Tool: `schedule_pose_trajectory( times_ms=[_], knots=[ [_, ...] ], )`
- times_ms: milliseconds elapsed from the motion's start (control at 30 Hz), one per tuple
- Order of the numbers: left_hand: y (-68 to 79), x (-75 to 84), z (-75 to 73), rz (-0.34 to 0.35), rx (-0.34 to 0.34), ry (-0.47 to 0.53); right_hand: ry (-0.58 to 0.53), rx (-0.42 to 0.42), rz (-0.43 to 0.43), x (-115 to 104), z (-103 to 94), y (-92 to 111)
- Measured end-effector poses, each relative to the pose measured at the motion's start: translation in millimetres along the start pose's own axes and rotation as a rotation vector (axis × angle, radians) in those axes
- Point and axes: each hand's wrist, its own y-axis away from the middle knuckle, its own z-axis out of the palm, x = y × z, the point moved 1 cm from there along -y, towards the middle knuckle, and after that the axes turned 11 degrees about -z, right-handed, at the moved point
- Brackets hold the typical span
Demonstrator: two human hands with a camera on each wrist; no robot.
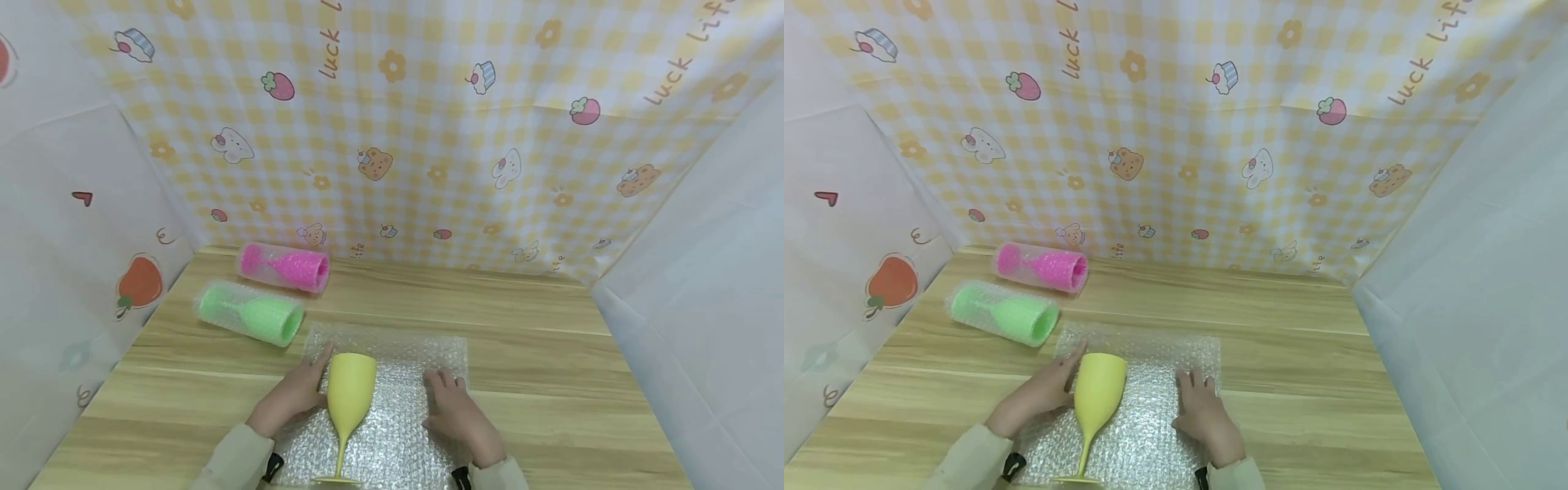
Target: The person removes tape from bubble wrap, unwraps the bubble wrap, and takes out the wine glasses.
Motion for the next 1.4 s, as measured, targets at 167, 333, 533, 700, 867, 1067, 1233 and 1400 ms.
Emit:
schedule_pose_trajectory(
  times_ms=[167,333,533,700,867,1067,1233,1400],
  knots=[
    [-5.6,0.2,-2.0,-0.061,-0.051,0.089,0.004,-0.002,0.072,-3,0.4,-5],
    [-8.3,1.8,-5.7,-0.078,-0.099,0.1,0.065,-0.042,0.112,1,-2.2,-12],
    [-9.5,3.5,-6.7,-0.072,-0.078,0.041,0.138,-0.134,0.131,3,-8.5,-19],
    [-9.9,2.5,-10.1,-0.01,-0.041,-0.034,0.121,-0.134,0.131,5,-10.1,-18],
    [-9.7,-0.6,-10.2,0.025,-0.026,-0.086,0.07,-0.124,0.132,9,-10.5,-16],
    [-5.9,-4.8,-6.2,0.055,0.014,-0.071,0.103,-0.123,0.12,8,-12.7,-16],
    [8.1,-4.0,-5.0,0.026,-0.011,0.039,0.164,-0.093,0.091,6,-13.4,-23],
    [34.7,0.4,-6.1,0.01,-0.168,0.316,0.184,-0.087,0.089,6,-14.7,-33]
  ],
)
